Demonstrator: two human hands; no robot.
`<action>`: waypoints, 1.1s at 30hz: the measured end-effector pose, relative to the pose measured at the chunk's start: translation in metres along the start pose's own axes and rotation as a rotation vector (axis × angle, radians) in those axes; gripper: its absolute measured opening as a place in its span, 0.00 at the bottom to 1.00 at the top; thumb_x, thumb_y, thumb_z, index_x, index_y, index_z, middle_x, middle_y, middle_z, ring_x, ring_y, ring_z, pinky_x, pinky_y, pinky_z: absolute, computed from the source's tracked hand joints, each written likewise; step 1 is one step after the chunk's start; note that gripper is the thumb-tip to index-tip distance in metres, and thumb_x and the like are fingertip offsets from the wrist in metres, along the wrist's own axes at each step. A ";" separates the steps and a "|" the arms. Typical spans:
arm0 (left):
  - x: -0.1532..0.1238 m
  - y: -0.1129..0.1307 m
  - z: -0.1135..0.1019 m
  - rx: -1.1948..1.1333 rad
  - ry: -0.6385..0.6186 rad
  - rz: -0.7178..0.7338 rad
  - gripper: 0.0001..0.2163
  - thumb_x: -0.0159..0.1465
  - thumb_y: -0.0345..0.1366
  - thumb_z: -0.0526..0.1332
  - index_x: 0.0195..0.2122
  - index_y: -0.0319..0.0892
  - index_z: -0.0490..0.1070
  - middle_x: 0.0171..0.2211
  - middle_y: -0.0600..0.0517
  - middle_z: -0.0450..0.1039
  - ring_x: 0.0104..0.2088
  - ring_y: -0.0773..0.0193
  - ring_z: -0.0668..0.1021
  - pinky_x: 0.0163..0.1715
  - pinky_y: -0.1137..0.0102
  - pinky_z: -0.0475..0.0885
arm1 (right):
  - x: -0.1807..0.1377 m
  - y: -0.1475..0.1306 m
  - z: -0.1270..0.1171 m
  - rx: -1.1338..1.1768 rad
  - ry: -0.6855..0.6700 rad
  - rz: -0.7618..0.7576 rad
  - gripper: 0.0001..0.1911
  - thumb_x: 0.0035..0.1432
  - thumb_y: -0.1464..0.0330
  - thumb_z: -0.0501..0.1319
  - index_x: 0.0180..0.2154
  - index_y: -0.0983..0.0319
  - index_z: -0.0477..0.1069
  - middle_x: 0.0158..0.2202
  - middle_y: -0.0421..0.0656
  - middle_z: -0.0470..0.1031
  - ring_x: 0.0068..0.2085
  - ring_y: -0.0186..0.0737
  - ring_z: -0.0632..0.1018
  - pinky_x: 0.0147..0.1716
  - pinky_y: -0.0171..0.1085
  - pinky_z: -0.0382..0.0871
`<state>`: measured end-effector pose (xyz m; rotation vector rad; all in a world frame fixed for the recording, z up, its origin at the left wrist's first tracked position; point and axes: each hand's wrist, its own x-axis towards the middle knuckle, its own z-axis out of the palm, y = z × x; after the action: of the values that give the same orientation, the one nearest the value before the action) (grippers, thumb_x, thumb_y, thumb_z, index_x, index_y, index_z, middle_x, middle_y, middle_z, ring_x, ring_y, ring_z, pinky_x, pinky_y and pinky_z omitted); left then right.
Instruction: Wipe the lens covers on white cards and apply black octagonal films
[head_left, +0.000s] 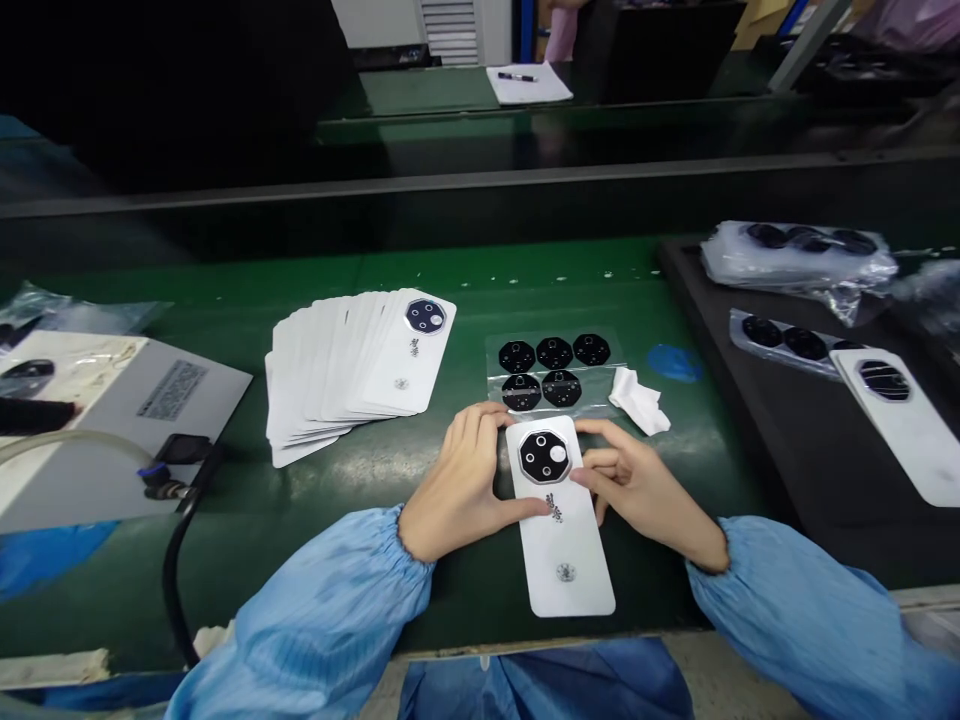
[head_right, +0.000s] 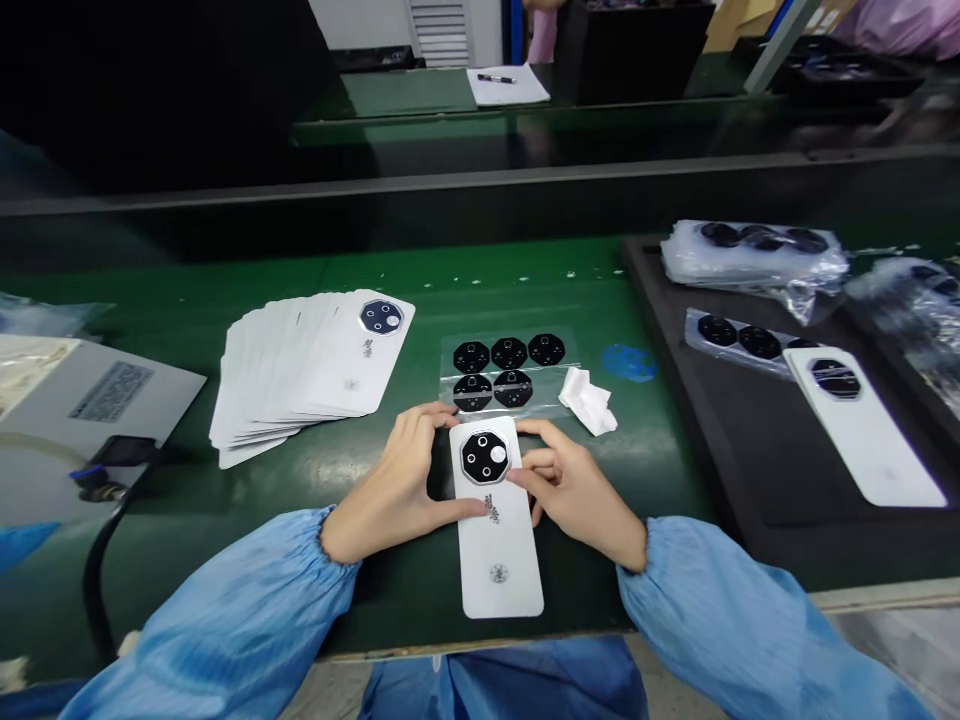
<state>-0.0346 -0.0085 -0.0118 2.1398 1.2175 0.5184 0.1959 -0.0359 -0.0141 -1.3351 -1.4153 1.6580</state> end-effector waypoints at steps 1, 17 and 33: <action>0.000 -0.002 0.004 0.025 0.000 0.004 0.37 0.49 0.53 0.74 0.51 0.42 0.58 0.54 0.40 0.61 0.58 0.41 0.66 0.54 0.44 0.68 | -0.002 0.003 0.000 -0.038 0.019 0.002 0.24 0.63 0.59 0.60 0.56 0.60 0.57 0.28 0.38 0.76 0.26 0.39 0.79 0.20 0.34 0.76; 0.073 0.021 0.018 0.335 0.140 -0.031 0.19 0.62 0.50 0.65 0.42 0.38 0.69 0.42 0.45 0.71 0.45 0.51 0.73 0.46 0.57 0.69 | 0.030 -0.003 -0.036 -0.764 0.256 -0.482 0.17 0.63 0.72 0.54 0.54 0.58 0.64 0.53 0.48 0.68 0.57 0.53 0.69 0.58 0.54 0.65; 0.110 0.036 0.010 0.487 -0.092 -0.231 0.16 0.66 0.46 0.62 0.46 0.37 0.71 0.47 0.46 0.72 0.47 0.57 0.76 0.46 0.58 0.74 | 0.035 0.006 -0.042 -0.826 0.242 -0.519 0.18 0.63 0.74 0.55 0.55 0.59 0.63 0.51 0.51 0.68 0.54 0.54 0.69 0.55 0.56 0.68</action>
<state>0.0485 0.0694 0.0086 2.3323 1.6392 0.0179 0.2238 0.0087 -0.0280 -1.3267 -2.1580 0.5510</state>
